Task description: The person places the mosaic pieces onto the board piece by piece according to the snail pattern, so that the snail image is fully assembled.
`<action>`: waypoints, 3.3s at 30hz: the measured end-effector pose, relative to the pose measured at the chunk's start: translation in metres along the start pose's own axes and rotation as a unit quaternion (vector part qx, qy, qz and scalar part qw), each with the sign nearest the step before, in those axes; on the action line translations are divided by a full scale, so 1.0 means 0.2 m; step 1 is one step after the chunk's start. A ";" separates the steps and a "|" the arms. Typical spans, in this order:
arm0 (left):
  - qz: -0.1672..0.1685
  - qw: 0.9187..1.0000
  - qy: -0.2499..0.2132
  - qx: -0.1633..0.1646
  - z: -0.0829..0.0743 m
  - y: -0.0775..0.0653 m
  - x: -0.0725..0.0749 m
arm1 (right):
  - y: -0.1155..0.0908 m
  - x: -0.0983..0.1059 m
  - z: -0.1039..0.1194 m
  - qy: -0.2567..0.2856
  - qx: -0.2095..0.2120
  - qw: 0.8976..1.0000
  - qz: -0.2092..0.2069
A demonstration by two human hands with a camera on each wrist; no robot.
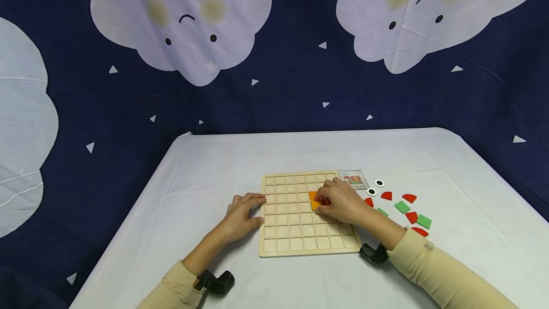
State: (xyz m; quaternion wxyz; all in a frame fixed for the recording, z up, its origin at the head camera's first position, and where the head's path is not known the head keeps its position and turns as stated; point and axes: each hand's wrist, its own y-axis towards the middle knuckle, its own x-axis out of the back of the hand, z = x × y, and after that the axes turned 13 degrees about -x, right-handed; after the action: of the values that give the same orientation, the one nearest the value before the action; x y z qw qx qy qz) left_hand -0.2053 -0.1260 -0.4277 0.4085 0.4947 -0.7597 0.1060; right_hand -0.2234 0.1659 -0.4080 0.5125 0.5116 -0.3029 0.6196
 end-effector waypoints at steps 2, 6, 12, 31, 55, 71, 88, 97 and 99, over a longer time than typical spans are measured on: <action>0.001 1.000 -0.001 0.000 0.00 0.00 0.00 | 0.00 0.00 0.00 0.003 0.000 1.000 0.001; 0.001 1.000 -0.003 0.000 0.00 0.00 0.00 | 0.00 0.00 0.00 0.004 -0.001 1.000 0.003; 0.005 1.000 -0.005 0.000 0.00 0.00 0.01 | 0.00 0.01 0.00 0.011 -0.011 1.000 0.006; 0.006 1.000 -0.007 -0.001 0.00 0.00 0.01 | -0.11 0.19 -0.30 0.038 -0.093 0.994 -0.041; -0.003 1.000 0.010 -0.005 -0.01 0.00 0.01 | -0.25 0.23 -0.66 0.023 -0.219 0.975 -0.010; 0.005 1.000 0.006 -0.005 0.00 0.00 0.01 | -0.27 0.23 -0.70 0.034 -0.229 0.973 0.000; 0.002 1.000 0.007 -0.004 0.00 0.00 0.01 | -0.23 0.26 -0.59 0.058 -0.215 0.975 -0.023; 0.002 1.000 0.004 -0.008 0.00 0.00 0.01 | -0.12 0.26 -0.37 0.079 -0.166 0.983 -0.021; 0.003 1.000 0.004 -0.008 0.00 0.00 0.01 | -0.09 0.25 -0.32 0.086 -0.150 0.985 -0.024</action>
State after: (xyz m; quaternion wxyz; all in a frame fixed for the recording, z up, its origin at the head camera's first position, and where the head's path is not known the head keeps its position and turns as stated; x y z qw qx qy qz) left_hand -0.2050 -0.1265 -0.4265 0.4149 0.4890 -0.7603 0.1031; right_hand -0.2240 0.2452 -0.3821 0.6219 0.3810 -0.3351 0.5965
